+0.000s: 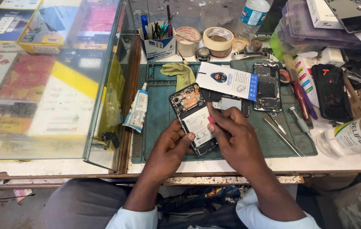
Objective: The person disassembles a mobile phone by hand and using a pair of tweezers, wipes internal components with a cloth, applies liquid from a bottle, and brushes the circuit board.
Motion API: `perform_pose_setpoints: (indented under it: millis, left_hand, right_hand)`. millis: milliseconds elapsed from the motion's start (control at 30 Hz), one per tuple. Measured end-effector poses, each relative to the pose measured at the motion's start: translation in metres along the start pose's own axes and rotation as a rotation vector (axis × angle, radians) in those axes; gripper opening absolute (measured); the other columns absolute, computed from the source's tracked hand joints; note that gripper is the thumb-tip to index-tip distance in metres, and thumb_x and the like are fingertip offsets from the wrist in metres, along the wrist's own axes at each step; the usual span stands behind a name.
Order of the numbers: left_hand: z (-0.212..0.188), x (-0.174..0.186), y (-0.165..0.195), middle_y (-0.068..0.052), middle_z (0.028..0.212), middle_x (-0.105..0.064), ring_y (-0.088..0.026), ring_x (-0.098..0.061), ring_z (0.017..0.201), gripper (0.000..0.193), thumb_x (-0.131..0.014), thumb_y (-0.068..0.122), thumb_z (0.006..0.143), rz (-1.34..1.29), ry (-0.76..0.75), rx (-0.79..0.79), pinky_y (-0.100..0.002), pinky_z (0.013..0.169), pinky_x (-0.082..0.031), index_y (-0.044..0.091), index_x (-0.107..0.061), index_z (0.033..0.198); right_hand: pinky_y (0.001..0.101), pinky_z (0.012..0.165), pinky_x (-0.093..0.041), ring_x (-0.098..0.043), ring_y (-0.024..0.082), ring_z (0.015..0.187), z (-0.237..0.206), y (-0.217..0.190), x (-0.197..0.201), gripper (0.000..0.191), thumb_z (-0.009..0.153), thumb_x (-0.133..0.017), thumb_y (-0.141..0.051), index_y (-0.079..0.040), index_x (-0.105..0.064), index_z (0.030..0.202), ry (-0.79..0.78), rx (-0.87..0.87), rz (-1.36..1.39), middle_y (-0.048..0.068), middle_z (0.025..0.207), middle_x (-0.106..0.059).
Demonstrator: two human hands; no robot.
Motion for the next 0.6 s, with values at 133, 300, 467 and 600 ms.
perform_pose_setpoints:
  millis: [133, 300, 467, 600]
  left_hand:
    - [0.000, 0.001, -0.003, -0.006, 0.116, -0.073, -0.009, -0.065, 0.097, 0.044, -0.056, 0.010, 0.102, -0.002, 0.002, 0.001, -0.026, 0.076, -0.053, 0.008, -0.050, 0.146]
    - [0.000, 0.001, -0.004, -0.005, 0.117, -0.074, -0.009, -0.066, 0.098, 0.044, -0.056, 0.010, 0.102, -0.005, -0.005, -0.001, -0.026, 0.078, -0.054, 0.008, -0.050, 0.146]
    - [0.001, 0.001, -0.004, -0.007, 0.116, -0.074, -0.009, -0.067, 0.099, 0.043, -0.057, 0.010, 0.101, -0.020, 0.004, -0.001, -0.027, 0.079, -0.055, 0.007, -0.050, 0.144]
    - [0.000, 0.001, -0.002, -0.009, 0.113, -0.075, -0.010, -0.068, 0.098, 0.042, -0.058, 0.008, 0.101, -0.056, 0.005, -0.019, -0.028, 0.080, -0.055, 0.004, -0.052, 0.142]
  right_hand:
    - [0.0268, 0.058, -0.047, -0.054, 0.011, 0.069, 0.000, -0.001, 0.002, 0.046, 0.092, -0.074, -0.014, -0.018, -0.067, 0.138, 0.010, -0.022, 0.048, 0.003, 0.089, -0.057]
    - [0.0229, 0.058, -0.048, -0.053, 0.007, 0.070, 0.003, 0.002, 0.008, 0.056, 0.084, -0.080, -0.012, -0.015, -0.065, 0.138, 0.056, -0.004, 0.133, 0.001, 0.092, -0.060]
    - [0.0218, 0.058, -0.048, -0.059, 0.004, 0.070, 0.001, 0.017, 0.004, 0.030, 0.083, -0.085, -0.009, -0.008, -0.080, 0.112, 0.108, -0.108, 0.265, 0.001, 0.086, -0.070]
    - [0.0199, 0.058, -0.050, -0.061, 0.003, 0.067, -0.004, 0.030, -0.002, 0.012, 0.087, -0.082, -0.009, -0.003, -0.079, 0.097, 0.107, -0.211, 0.356, 0.001, 0.081, -0.074]
Point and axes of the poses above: each hand's wrist, its own z-axis towards the middle knuckle, its own x-axis out of the back of the hand, y = z × x, the point moved 5 cm from there along z, towards the middle knuckle
